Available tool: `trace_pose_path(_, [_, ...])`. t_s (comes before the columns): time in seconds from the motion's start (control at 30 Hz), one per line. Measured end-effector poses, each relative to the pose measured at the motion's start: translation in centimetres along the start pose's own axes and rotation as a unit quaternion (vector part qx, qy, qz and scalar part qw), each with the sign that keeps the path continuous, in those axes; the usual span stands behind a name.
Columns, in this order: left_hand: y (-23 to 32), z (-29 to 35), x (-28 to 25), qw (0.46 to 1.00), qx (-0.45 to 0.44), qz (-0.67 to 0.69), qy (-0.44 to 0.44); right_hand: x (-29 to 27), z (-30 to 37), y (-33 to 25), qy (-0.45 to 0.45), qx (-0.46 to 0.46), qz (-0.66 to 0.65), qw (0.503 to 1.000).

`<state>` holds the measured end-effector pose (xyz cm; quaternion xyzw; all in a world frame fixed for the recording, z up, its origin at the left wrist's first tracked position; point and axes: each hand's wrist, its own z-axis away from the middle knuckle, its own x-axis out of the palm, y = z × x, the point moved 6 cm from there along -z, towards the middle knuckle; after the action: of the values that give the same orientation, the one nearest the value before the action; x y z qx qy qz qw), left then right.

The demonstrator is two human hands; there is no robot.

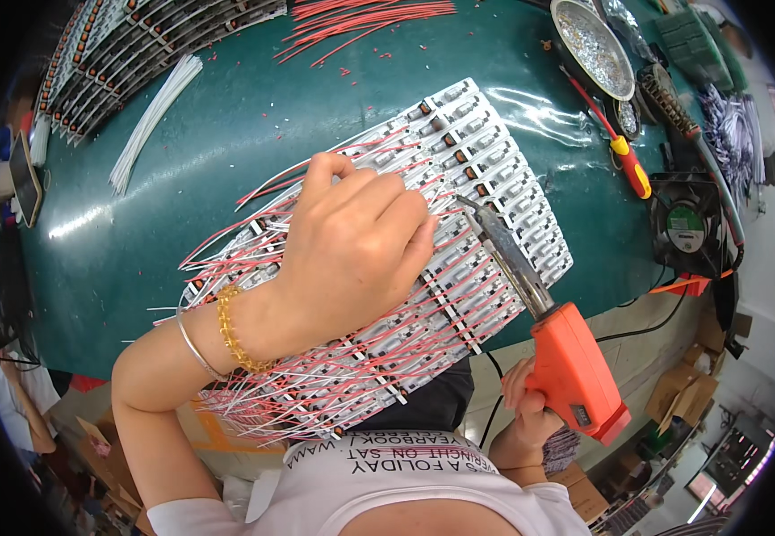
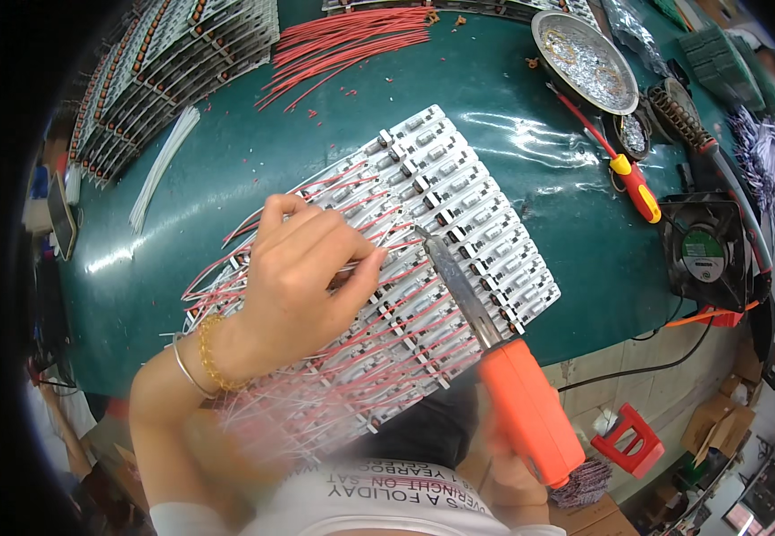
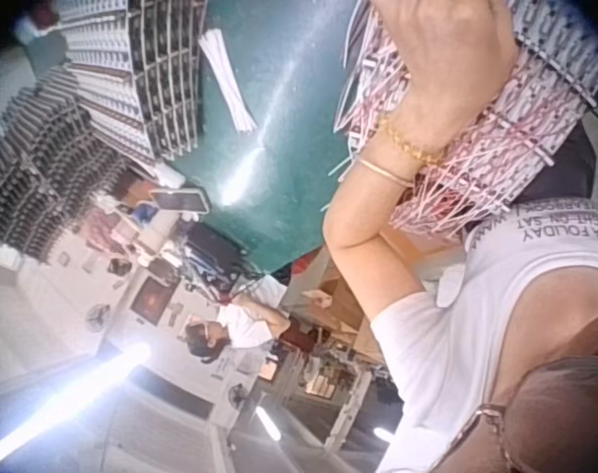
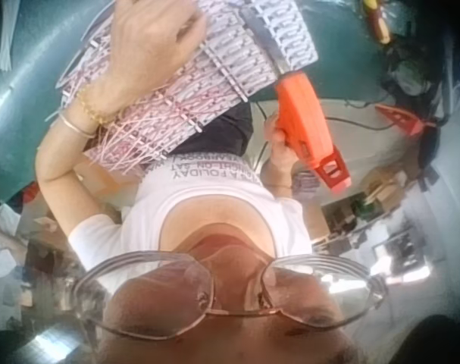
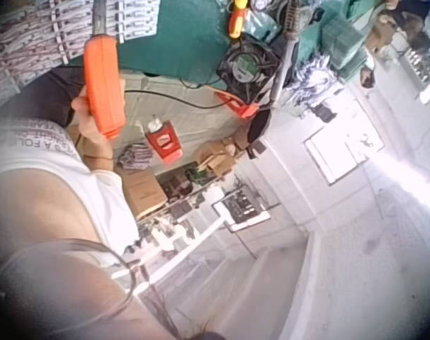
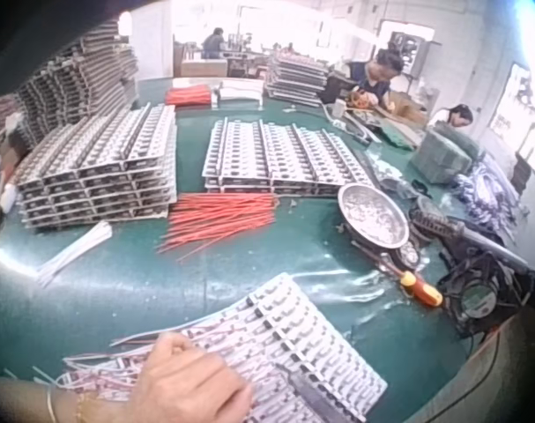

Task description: The person uses a soldering iron to attach red and white wires to a grid of electronic components on a green workbench. They repeatedly pick up individual wires, position them against the component terminals, and apply the soldering iron to secure the connections.

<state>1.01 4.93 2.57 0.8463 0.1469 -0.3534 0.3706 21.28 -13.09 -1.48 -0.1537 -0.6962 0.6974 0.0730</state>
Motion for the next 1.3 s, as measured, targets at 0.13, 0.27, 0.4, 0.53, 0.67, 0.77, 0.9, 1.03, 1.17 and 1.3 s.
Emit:
trace_pose_path(0.13, [0.0,0.0,0.1,1.000,0.003,0.004,0.008,-0.1,-0.1,-0.4,0.011,-0.004,-0.019,1.000])
trace_pose_path(0.27, [0.0,0.0,-0.1,1.000,0.003,0.007,0.010,-1.2,0.6,0.4,0.021,-0.014,0.016,1.000])
trace_pose_path(0.4, [0.1,-0.1,-0.1,1.000,0.004,0.006,0.007,-1.8,1.3,0.9,0.040,-0.021,0.022,0.999])
trace_pose_path(0.53, [0.1,-0.1,0.0,1.000,0.001,0.005,0.003,-1.4,1.1,0.3,0.026,-0.028,0.049,0.998])
trace_pose_path(0.67, [-0.3,-0.1,-0.3,0.999,-0.010,0.027,0.030,-2.2,1.6,0.6,0.024,-0.030,0.057,0.998])
trace_pose_path(0.77, [0.3,-0.3,-0.3,0.999,0.007,0.044,0.013,-1.6,1.1,0.0,-0.014,-0.028,0.031,0.999])
trace_pose_path(0.9, [0.6,-0.1,0.5,0.999,0.008,0.038,-0.011,-1.8,1.6,0.4,-0.018,-0.002,0.008,1.000])
trace_pose_path(1.03, [0.7,0.0,0.6,1.000,0.017,0.021,-0.006,-3.4,2.3,1.9,-0.058,-0.018,0.031,0.998])
trace_pose_path(1.17, [0.6,0.0,0.6,1.000,0.017,0.014,-0.003,-4.1,4.6,3.5,-0.005,0.020,0.032,0.999])
trace_pose_path(1.3, [0.6,0.0,0.7,1.000,0.017,0.011,-0.003,-4.5,4.8,3.2,-0.035,-0.002,0.115,0.993])
